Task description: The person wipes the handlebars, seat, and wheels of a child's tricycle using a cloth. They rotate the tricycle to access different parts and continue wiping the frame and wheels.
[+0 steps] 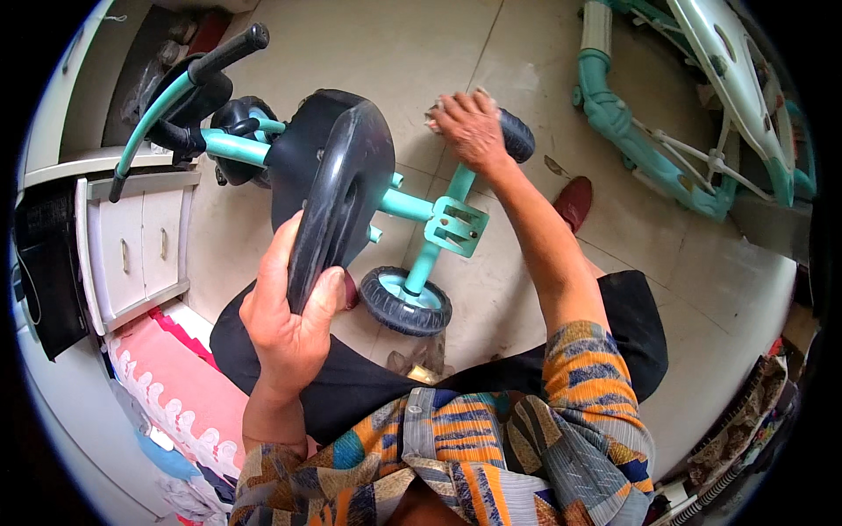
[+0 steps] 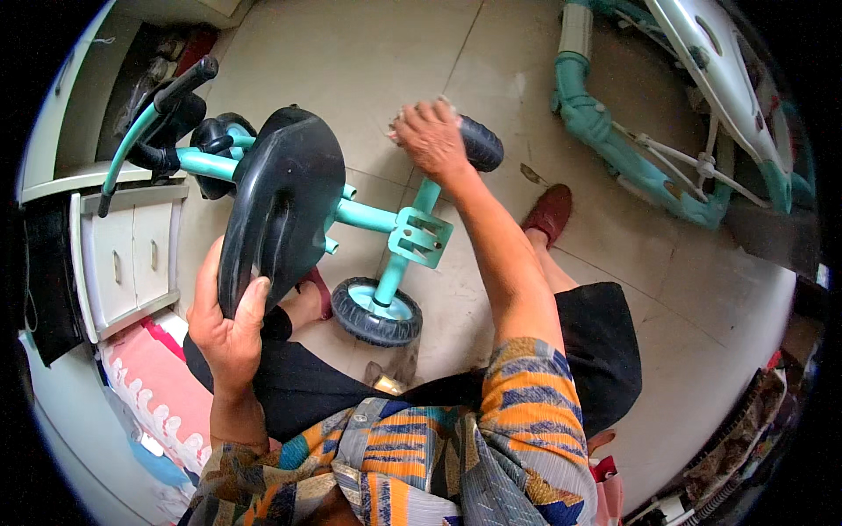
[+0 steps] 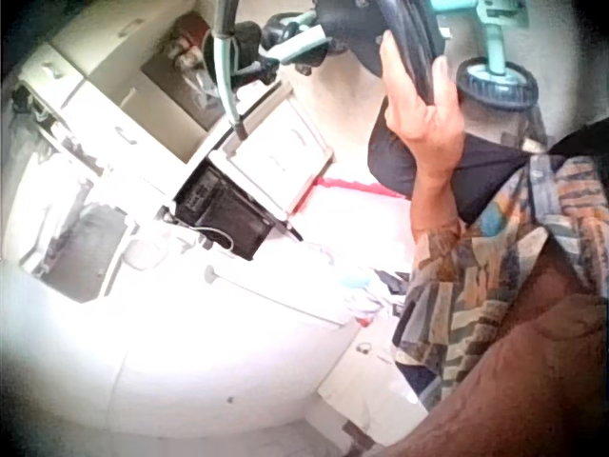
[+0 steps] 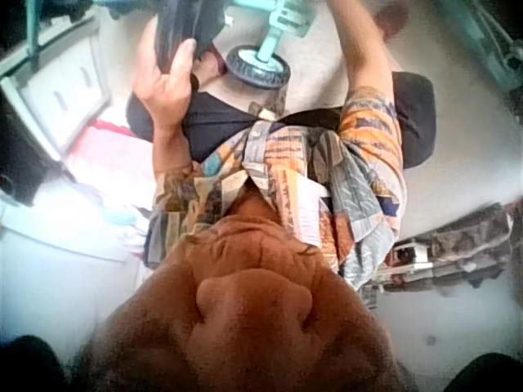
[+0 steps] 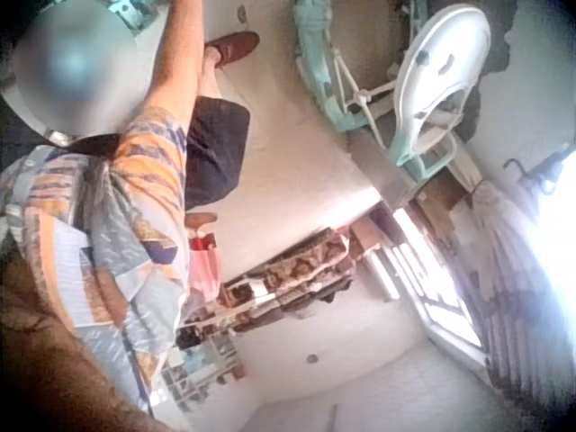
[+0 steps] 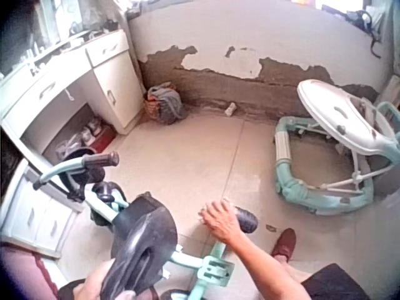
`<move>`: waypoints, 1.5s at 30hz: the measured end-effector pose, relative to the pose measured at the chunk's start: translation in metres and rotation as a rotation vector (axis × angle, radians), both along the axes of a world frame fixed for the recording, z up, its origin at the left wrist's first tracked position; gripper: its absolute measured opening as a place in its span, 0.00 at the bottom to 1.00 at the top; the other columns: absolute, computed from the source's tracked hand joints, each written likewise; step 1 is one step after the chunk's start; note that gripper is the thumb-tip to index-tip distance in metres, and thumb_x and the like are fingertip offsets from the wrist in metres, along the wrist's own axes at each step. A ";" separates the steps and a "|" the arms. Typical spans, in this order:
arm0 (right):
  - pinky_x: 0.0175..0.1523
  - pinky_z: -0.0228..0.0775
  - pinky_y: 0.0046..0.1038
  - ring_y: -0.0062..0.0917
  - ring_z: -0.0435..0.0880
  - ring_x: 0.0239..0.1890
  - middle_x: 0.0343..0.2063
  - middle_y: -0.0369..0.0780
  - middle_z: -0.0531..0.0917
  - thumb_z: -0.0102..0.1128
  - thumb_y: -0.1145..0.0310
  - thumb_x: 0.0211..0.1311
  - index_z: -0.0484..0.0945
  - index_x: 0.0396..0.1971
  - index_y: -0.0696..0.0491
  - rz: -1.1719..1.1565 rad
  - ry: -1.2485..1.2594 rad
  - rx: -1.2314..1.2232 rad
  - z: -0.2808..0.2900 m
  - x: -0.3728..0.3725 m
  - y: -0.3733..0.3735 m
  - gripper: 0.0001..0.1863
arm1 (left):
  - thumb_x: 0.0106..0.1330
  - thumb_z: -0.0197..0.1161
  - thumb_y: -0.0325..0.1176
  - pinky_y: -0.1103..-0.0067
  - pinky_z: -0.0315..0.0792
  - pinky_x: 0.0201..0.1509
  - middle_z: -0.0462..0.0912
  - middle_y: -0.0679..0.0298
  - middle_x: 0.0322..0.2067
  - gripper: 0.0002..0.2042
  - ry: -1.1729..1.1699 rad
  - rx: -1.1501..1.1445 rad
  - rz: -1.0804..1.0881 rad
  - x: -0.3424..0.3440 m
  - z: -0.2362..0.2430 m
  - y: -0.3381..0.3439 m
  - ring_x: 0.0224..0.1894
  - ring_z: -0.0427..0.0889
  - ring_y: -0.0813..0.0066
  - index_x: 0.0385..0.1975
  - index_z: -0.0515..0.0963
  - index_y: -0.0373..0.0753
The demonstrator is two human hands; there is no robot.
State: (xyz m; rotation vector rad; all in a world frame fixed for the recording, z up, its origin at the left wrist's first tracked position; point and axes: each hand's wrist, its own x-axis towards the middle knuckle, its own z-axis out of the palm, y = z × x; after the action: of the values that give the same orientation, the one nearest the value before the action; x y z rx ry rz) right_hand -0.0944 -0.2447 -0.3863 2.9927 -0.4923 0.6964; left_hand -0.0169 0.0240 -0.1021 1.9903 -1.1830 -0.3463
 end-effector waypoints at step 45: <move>0.42 0.76 0.41 0.39 0.84 0.41 0.37 0.42 0.85 0.54 0.63 0.61 0.80 0.52 0.34 -0.089 0.528 0.957 -0.011 -0.111 0.248 0.19 | 0.65 0.65 0.39 0.79 0.77 0.40 0.85 0.58 0.32 0.17 -0.292 -0.168 -0.022 0.013 -0.028 0.005 0.33 0.85 0.73 0.50 0.78 0.36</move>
State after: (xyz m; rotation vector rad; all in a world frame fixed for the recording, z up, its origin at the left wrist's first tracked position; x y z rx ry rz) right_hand -0.2053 0.0031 -0.3977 3.7005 -1.1553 -0.5184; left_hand -0.0039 0.0292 -0.1297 1.9246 -1.3667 0.0356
